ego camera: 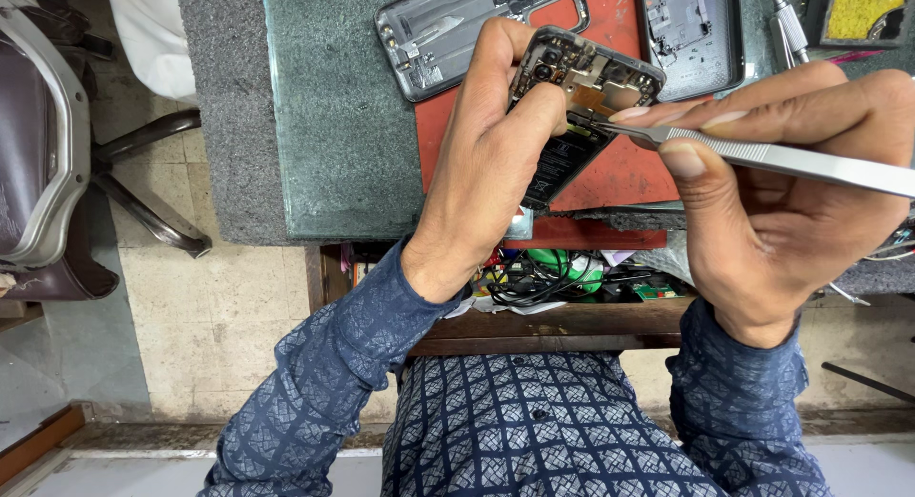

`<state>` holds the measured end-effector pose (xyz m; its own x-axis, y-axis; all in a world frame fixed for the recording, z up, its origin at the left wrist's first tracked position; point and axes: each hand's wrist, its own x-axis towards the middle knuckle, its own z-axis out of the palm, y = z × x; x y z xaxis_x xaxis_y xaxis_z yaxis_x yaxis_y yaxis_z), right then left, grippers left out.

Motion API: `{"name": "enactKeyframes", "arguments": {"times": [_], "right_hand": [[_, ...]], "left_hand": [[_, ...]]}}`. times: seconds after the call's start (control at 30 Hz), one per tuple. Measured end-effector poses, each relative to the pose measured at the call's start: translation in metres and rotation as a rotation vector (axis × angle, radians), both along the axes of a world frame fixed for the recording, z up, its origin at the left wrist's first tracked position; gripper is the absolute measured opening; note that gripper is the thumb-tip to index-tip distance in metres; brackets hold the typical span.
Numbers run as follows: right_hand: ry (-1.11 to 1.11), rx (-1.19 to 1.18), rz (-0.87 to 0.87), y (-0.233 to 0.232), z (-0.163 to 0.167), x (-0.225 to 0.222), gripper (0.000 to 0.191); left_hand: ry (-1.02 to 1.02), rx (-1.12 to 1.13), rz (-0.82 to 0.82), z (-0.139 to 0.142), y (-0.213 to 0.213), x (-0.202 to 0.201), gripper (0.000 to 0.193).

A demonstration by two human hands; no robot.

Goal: The person reassembles a disassembled smartphone by connecting internal ribbon cables, placing the camera module, and securing it with screws. They then attach the back cover and inspect the assembled device.

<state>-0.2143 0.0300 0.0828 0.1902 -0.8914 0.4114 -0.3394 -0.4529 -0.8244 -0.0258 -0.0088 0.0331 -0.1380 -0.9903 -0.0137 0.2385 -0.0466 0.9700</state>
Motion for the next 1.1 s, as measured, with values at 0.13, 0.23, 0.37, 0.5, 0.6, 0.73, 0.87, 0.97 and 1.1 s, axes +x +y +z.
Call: {"name": "enactKeyframes", "arguments": {"times": [0.13,0.23,0.37,0.5,0.6,0.73,0.87,0.97,1.1], "right_hand": [[0.07,-0.042,0.027,0.0,-0.002,-0.004,0.022],[0.063,-0.045,0.028,0.0,-0.004,-0.005,0.023],[0.048,-0.076,0.03,-0.002,-0.008,-0.003,0.029],[0.015,-0.076,0.0,0.001,-0.011,0.003,0.033],[0.036,-0.105,0.008,0.0,-0.011,0.006,0.034],[0.12,-0.145,0.006,-0.003,-0.008,0.007,0.034],[0.102,-0.126,-0.019,0.0,-0.007,0.01,0.034],[0.114,-0.132,-0.022,0.0,-0.008,0.011,0.033],[0.129,-0.133,-0.008,-0.001,-0.007,0.008,0.032]], "left_hand": [[0.011,-0.011,0.008,-0.001,0.0,-0.001,0.006],[0.006,-0.014,0.01,-0.002,0.0,-0.001,0.007],[0.024,-0.021,0.003,-0.002,0.0,0.0,0.007],[0.016,0.004,0.004,-0.002,0.0,0.0,0.008],[0.028,-0.02,0.01,-0.001,0.0,0.001,0.006],[0.03,0.01,0.01,-0.001,0.0,0.0,0.009],[0.02,-0.024,0.01,-0.002,0.0,0.0,0.007],[0.024,-0.042,0.006,-0.002,0.0,0.001,0.006],[0.027,-0.022,0.007,0.0,0.0,0.001,0.01]]}}
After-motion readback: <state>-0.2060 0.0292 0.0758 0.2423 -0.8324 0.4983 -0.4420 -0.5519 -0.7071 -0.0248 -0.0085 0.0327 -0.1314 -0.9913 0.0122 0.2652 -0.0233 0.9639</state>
